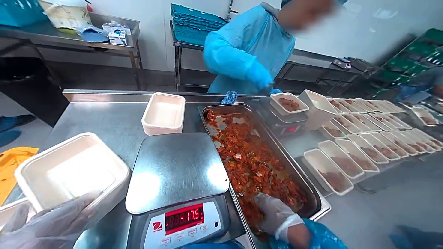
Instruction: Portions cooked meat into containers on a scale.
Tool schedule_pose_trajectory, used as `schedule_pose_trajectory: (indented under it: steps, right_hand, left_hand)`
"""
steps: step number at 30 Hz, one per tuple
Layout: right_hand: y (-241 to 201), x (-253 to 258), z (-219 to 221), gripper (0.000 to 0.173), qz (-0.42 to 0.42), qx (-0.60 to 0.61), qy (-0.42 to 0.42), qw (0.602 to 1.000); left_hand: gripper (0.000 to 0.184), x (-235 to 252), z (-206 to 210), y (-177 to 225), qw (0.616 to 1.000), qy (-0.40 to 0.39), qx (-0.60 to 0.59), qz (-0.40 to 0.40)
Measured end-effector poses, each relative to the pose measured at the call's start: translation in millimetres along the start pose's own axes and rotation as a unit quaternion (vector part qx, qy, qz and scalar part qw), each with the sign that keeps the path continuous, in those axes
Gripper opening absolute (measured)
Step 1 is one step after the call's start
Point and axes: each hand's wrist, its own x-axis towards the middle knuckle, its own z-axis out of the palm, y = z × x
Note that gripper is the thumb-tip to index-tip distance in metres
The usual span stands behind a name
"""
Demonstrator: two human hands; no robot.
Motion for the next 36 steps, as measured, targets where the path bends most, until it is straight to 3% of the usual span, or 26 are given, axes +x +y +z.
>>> schedule_pose_trajectory:
  steps: [8,15,20,26,28,32,36]
  right_hand:
    - [-19.4,11.5,12.7,0.1,0.05,-0.05,-0.017,0.997]
    - [-26.2,9.6,18.2,0.107,0.072,-0.053,-0.018,0.996]
    - [-19.8,7.9,22.5,0.106,0.044,-0.045,-0.002,0.998]
    - [-11.8,9.9,25.9,0.105,0.027,-0.031,0.022,0.999]
    - [-9.8,11.8,28.6,0.104,0.028,-0.024,0.028,0.999]
    - [-14.2,12.3,26.5,0.103,0.037,-0.039,0.015,0.998]
    - [-13.3,12.9,26.7,0.103,0.027,-0.047,0.015,0.998]
  left_hand:
    - [0.032,0.9,1.3,14.5,0.996,0.004,0.073,-0.043]
    - [0.032,0.8,3.6,11.9,0.997,0.008,0.072,-0.019]
    - [0.025,1.8,15.8,8.0,0.995,0.095,0.027,-0.027]
    - [0.022,4.4,22.8,-1.7,0.985,0.166,0.035,0.025]
    - [0.025,4.9,19.6,-2.4,0.988,0.149,0.042,0.017]
    - [0.023,8.2,20.4,0.4,0.974,0.219,0.055,-0.022]
    - [0.026,2.9,7.0,14.5,0.97,0.22,0.099,-0.034]
